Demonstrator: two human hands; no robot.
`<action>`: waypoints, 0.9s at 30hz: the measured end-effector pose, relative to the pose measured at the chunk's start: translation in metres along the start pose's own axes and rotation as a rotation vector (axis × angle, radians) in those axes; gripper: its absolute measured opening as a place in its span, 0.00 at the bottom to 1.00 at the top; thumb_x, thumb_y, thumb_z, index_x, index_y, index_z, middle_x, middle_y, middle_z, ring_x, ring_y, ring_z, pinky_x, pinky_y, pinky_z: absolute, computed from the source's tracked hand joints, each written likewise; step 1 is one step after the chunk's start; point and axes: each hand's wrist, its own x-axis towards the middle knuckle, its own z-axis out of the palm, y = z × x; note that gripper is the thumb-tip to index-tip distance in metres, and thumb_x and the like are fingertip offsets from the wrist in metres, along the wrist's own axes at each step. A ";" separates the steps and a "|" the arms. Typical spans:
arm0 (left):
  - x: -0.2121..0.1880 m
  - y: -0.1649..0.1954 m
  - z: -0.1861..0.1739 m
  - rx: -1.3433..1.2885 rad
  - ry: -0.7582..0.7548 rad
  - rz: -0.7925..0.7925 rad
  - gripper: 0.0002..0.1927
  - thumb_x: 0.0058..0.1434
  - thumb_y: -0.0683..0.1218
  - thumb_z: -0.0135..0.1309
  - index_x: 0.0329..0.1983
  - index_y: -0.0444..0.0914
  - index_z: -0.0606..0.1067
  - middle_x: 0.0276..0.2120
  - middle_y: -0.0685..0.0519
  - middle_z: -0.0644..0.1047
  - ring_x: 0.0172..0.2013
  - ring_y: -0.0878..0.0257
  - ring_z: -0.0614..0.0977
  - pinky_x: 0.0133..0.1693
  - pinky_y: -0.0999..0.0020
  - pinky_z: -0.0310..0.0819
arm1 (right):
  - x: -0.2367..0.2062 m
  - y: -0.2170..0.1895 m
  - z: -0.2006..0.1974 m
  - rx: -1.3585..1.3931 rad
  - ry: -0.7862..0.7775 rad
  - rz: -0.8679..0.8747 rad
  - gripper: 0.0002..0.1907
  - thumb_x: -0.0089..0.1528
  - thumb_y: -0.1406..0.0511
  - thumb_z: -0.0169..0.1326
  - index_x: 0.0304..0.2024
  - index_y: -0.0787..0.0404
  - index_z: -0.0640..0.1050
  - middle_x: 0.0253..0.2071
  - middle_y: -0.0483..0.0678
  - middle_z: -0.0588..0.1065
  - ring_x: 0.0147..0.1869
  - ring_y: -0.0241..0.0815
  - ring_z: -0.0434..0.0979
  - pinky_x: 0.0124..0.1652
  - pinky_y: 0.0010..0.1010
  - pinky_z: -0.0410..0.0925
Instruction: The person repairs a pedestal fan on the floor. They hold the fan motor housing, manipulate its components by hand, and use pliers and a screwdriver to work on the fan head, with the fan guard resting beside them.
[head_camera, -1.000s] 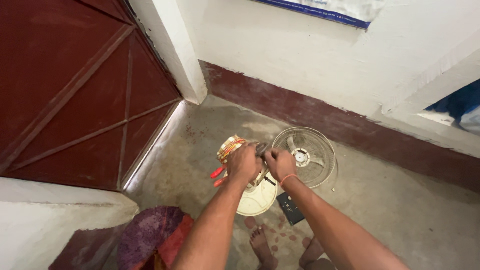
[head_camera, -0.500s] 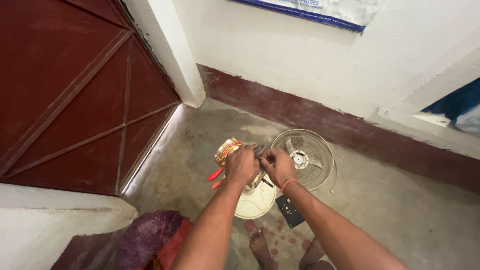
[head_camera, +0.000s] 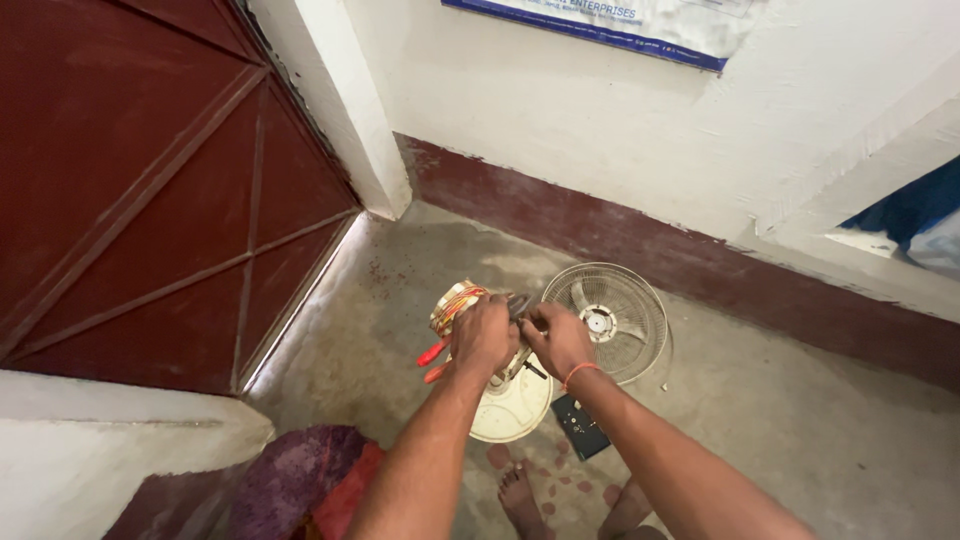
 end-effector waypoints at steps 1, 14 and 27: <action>0.001 0.000 0.001 0.001 0.007 0.002 0.20 0.57 0.47 0.61 0.51 0.36 0.75 0.48 0.43 0.77 0.50 0.46 0.80 0.52 0.51 0.73 | 0.001 0.003 0.003 0.026 0.003 0.009 0.14 0.58 0.59 0.58 0.38 0.63 0.79 0.38 0.56 0.77 0.39 0.56 0.80 0.41 0.43 0.72; 0.000 -0.001 0.002 -0.001 0.033 0.021 0.22 0.55 0.46 0.61 0.53 0.37 0.75 0.49 0.43 0.77 0.51 0.46 0.79 0.53 0.51 0.72 | 0.000 0.023 0.014 0.115 0.079 0.019 0.10 0.58 0.61 0.58 0.38 0.61 0.80 0.41 0.54 0.77 0.44 0.50 0.81 0.47 0.38 0.72; -0.003 0.002 -0.004 0.011 0.011 -0.024 0.21 0.57 0.49 0.60 0.53 0.39 0.75 0.50 0.45 0.77 0.53 0.48 0.79 0.55 0.50 0.70 | 0.007 0.014 0.016 0.036 0.041 -0.004 0.16 0.63 0.56 0.53 0.37 0.62 0.82 0.38 0.56 0.77 0.43 0.56 0.78 0.45 0.43 0.70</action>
